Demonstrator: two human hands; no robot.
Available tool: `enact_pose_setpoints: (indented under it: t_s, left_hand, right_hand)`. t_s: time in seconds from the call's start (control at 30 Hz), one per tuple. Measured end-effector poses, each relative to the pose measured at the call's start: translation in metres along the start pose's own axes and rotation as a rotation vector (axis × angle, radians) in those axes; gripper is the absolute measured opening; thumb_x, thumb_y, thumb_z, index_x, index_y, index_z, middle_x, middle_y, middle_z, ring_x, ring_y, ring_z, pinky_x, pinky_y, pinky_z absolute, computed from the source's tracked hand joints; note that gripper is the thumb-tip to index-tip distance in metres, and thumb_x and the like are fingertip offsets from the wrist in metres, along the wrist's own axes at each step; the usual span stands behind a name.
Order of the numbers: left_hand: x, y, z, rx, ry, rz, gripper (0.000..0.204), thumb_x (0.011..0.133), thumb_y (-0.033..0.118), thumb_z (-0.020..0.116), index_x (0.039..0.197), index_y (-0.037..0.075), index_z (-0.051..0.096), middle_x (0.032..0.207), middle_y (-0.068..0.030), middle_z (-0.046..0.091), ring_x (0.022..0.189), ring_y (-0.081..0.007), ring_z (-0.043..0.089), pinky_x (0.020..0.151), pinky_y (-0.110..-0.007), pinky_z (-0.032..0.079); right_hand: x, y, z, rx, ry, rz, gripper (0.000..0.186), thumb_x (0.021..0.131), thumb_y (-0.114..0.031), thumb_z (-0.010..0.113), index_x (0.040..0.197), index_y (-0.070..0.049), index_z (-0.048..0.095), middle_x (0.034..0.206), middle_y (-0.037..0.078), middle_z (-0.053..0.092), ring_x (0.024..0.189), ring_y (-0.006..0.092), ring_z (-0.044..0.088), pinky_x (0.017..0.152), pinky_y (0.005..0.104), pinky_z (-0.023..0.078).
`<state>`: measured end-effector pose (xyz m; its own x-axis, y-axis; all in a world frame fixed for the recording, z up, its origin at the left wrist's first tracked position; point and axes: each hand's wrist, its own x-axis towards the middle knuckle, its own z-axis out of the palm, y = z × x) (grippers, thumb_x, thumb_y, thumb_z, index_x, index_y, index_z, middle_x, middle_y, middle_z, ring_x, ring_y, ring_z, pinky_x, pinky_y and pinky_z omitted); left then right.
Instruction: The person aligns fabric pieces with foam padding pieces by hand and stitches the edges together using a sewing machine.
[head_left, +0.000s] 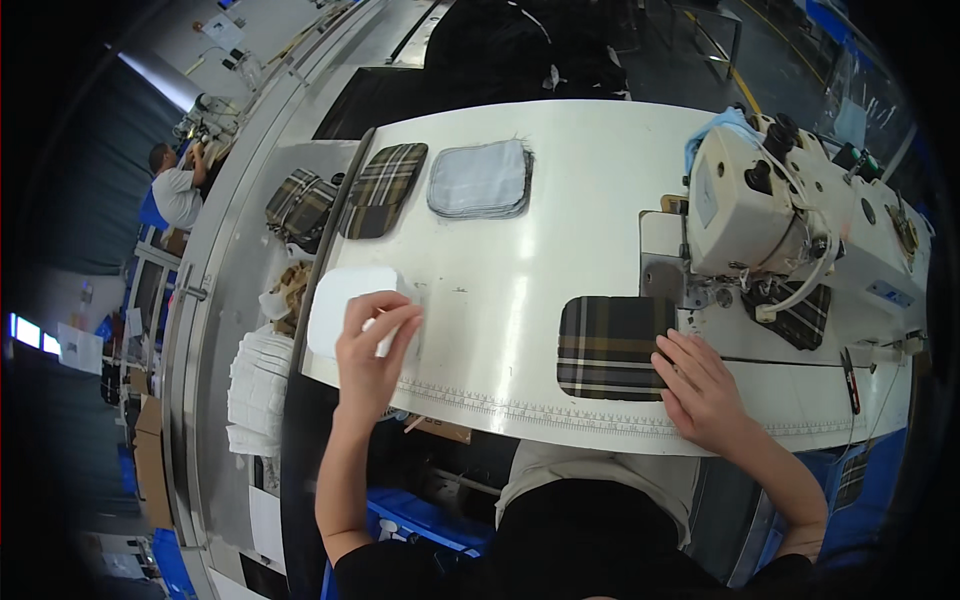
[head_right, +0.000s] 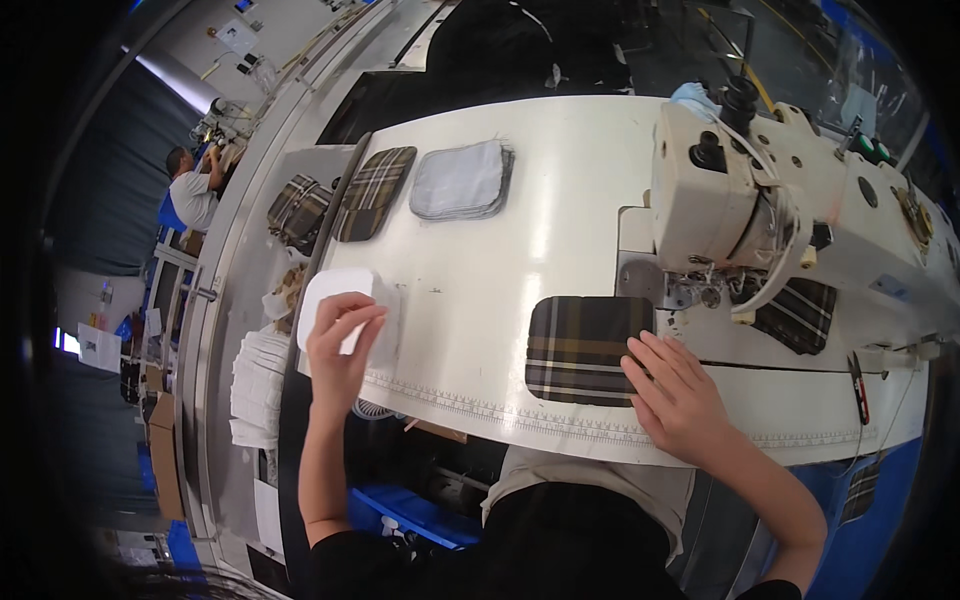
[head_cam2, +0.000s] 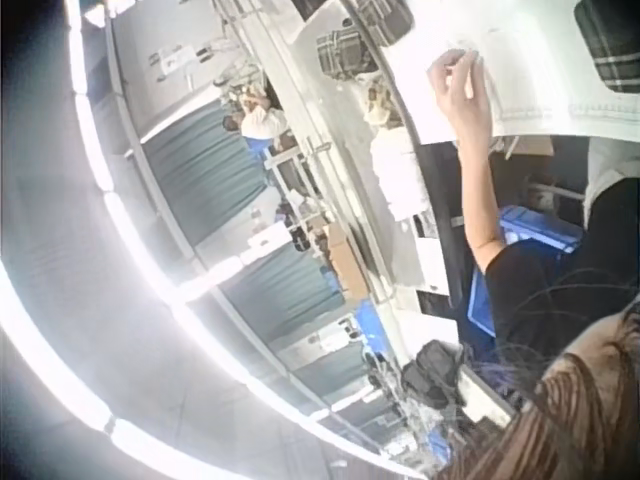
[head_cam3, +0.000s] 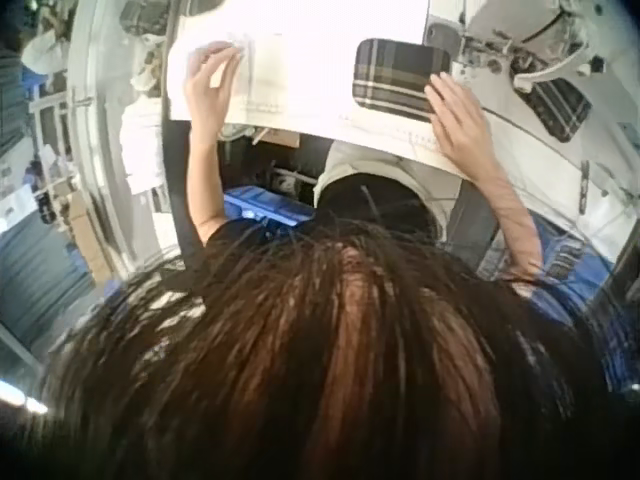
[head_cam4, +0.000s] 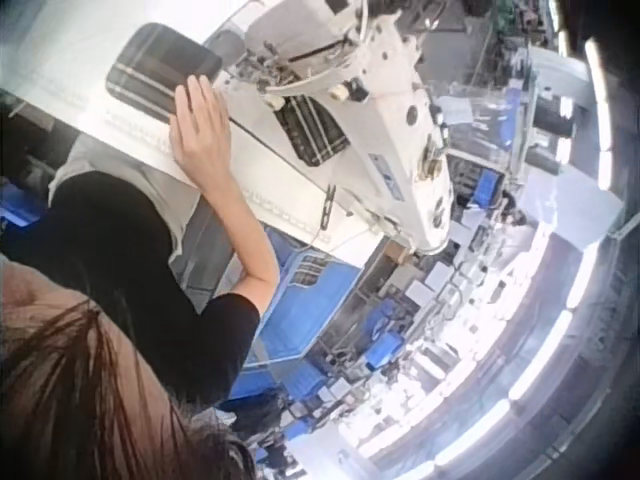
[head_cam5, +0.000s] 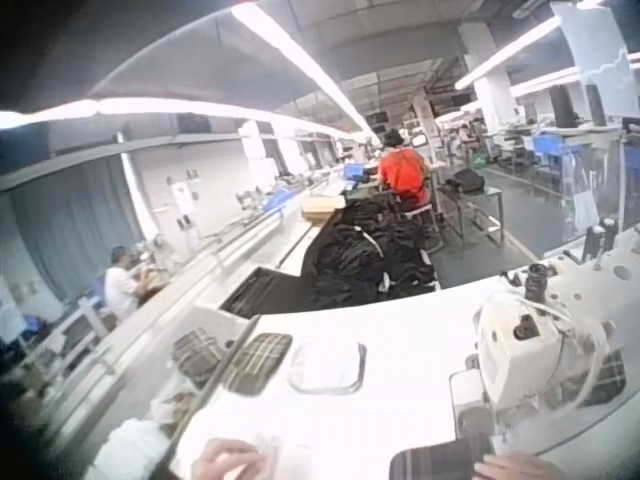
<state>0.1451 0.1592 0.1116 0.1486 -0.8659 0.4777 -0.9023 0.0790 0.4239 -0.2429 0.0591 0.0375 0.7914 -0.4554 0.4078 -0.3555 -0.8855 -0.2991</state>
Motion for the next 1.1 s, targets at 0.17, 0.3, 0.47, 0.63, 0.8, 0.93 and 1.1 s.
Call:
enact_pose_setpoints:
  t_s: [0.17,0.3,0.47,0.63,0.8,0.93,1.1]
  left_hand:
    - [-0.011,-0.051,-0.049,0.19,-0.199,-0.005,0.02,0.082,0.0,0.074,0.102,0.002,0.07,0.1,-0.0081,0.066,0.088,-0.0225,0.066,0.074,-0.034,0.054]
    - [-0.015,-0.071,-0.05,0.214,-0.246,0.053,0.015,0.08,0.0,0.074,0.094,0.0,0.068,0.096,-0.0076,0.066,0.081,-0.022,0.067,0.074,-0.032,0.055]
    - [-0.009,-0.085,-0.047,-0.111,-0.218,-0.164,0.01,0.081,-0.004,0.069,0.091,-0.001,0.067,0.094,-0.0061,0.068,0.075,-0.014,0.064,0.07,-0.026,0.053]
    - [-0.024,-0.115,-0.042,-0.698,-0.094,-0.427,0.012,0.092,-0.002,0.062,0.103,-0.001,0.066,0.095,-0.001,0.069,0.083,-0.0095,0.064,0.078,-0.023,0.051]
    - [-0.041,-0.178,-0.108,-1.728,0.479,-0.307,0.048,0.099,0.021,0.06,0.139,-0.004,0.049,0.136,-0.0153,0.06,0.132,-0.0309,0.054,0.115,-0.049,0.042]
    - [-0.037,-0.104,-0.088,-0.876,0.374,-0.323,0.037,0.091,0.01,0.068,0.125,-0.002,0.058,0.138,-0.0162,0.058,0.132,-0.0319,0.052,0.112,-0.046,0.042]
    - [-0.019,0.012,0.006,-0.295,-0.286,0.131,0.032,0.087,0.006,0.07,0.117,0.001,0.059,0.133,-0.0138,0.06,0.127,-0.0337,0.053,0.105,-0.042,0.044]
  right_hand:
    - [0.036,-0.013,0.008,0.051,0.049,-0.137,0.04,0.08,-0.007,0.071,0.118,0.004,0.065,0.122,0.016,0.062,0.117,0.0303,0.059,0.099,0.0443,0.049]
    - [0.088,-0.029,0.04,0.128,0.004,-0.353,0.037,0.079,-0.012,0.074,0.112,0.005,0.066,0.114,0.013,0.062,0.106,0.0274,0.061,0.09,0.0404,0.051]
    - [0.178,-0.063,0.083,0.182,0.052,-0.548,0.047,0.084,-0.021,0.071,0.122,0.005,0.06,0.123,0.015,0.059,0.117,0.0283,0.057,0.102,0.0418,0.046]
    - [0.237,-0.099,0.132,0.295,-0.008,-0.562,0.061,0.087,-0.032,0.07,0.137,-0.001,0.054,0.136,0.016,0.056,0.131,0.0309,0.051,0.115,0.0458,0.037]
    - [0.231,-0.103,0.138,0.391,-0.004,-0.488,0.058,0.091,-0.036,0.067,0.136,-0.003,0.054,0.137,0.017,0.055,0.129,0.0319,0.053,0.114,0.0468,0.038]
    - [0.222,-0.106,0.092,1.19,-0.241,0.093,0.049,0.099,-0.033,0.06,0.135,-0.001,0.055,0.135,0.019,0.056,0.129,0.0288,0.053,0.113,0.0451,0.039]
    - [0.159,-0.092,0.073,2.016,-0.249,0.847,0.036,0.103,-0.023,0.057,0.128,0.003,0.058,0.124,0.016,0.063,0.113,0.0194,0.062,0.096,0.036,0.051]
